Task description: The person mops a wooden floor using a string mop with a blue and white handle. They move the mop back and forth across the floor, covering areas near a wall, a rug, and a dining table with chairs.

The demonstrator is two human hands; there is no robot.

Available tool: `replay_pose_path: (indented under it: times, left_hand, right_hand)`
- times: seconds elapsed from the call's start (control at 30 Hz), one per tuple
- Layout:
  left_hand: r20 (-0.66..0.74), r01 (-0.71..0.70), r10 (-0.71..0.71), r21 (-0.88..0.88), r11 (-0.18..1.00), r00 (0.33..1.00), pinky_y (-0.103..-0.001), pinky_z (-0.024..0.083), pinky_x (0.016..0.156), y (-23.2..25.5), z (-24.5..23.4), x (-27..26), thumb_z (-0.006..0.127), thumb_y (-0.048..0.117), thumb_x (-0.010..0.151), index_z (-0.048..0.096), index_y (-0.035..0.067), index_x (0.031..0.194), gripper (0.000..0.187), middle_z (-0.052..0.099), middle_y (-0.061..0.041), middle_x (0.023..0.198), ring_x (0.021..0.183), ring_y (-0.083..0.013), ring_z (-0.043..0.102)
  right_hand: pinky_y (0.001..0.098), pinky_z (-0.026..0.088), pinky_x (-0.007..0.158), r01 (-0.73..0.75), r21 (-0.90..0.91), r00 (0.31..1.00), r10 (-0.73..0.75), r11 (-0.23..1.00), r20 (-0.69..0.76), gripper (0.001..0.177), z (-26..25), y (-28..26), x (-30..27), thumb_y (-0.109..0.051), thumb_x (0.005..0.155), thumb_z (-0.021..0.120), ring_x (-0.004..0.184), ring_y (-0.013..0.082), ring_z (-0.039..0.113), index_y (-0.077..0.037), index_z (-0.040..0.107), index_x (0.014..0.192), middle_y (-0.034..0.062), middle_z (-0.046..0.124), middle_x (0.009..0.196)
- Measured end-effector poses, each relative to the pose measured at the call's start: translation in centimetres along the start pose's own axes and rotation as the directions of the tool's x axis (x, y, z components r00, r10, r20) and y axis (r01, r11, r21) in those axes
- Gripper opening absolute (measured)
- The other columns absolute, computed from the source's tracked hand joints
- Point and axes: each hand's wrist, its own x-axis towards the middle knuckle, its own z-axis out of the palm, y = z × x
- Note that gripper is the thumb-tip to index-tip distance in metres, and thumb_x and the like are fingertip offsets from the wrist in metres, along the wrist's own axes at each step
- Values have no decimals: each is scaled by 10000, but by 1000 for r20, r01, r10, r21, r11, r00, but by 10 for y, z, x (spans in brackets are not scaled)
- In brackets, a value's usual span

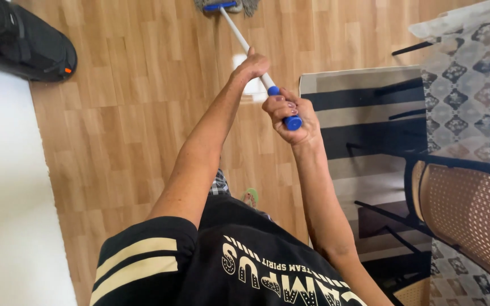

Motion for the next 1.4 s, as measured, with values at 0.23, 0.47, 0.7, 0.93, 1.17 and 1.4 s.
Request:
replay_pose_path:
  times: [0.23, 0.47, 0.7, 0.93, 1.17, 1.4]
  left_hand:
    - [207, 559, -519, -329, 761, 829, -488, 335, 1177, -22, -114, -51, 308, 304, 941, 399, 104, 1556, 653, 83, -15, 1732, 1481, -359, 377]
    - [268, 591, -543, -147, 793, 796, -693, 285, 1134, -1, -102, -109, 290, 154, 906, 349, 31, 1562, 670, 59, 38, 1711, 1441, -395, 315]
    - [351, 575, -520, -67, 816, 779, -715, 395, 1063, 68, -30, -175, 341, 140, 933, 411, 72, 1529, 604, 107, -39, 1663, 1405, -441, 384]
    - [349, 633, -583, -39, 773, 734, -494, 599, 933, 142, 60, -215, 620, 165, 847, 730, 154, 1232, 401, 690, -63, 1322, 1240, -299, 658]
    - [406, 659, -604, 6, 752, 686, -658, 593, 765, 152, 118, -201, 791, 190, 807, 668, 76, 1276, 498, 610, -200, 1355, 1214, -459, 627]
    - [181, 562, -559, 34, 826, 809, -560, 639, 540, 120, 97, -217, 729, 99, 835, 742, 103, 1212, 377, 689, -28, 1288, 1173, -286, 670]
  right_hand:
    - [214, 403, 468, -54, 215, 965, -5, 975, 263, 147, -10, -23, 124, -31, 996, 548, 529, 98, 421, -38, 425, 915, 60, 425, 785]
    - [208, 458, 509, 67, 298, 950, -152, 952, 271, 77, -64, 58, 107, 4, 986, 520, 588, 92, 451, -16, 447, 971, 63, 446, 847]
    - [191, 386, 435, 97, 207, 981, -129, 973, 148, 205, -132, 140, -19, -130, 1057, 554, 557, 69, 398, -40, 438, 914, 32, 413, 822]
    - [184, 403, 429, 153, 206, 987, -159, 966, 11, 98, -138, 232, -154, -6, 1022, 515, 547, 47, 429, -28, 423, 996, 38, 418, 837]
    - [156, 427, 393, 75, 157, 996, -67, 985, -59, 204, -152, 245, -188, -59, 1004, 574, 518, 57, 488, -55, 454, 839, -8, 423, 770]
    - [167, 419, 415, 93, 90, 995, -95, 992, 12, 141, -173, 212, -152, -63, 1050, 497, 541, 34, 439, -58, 412, 937, 21, 422, 816]
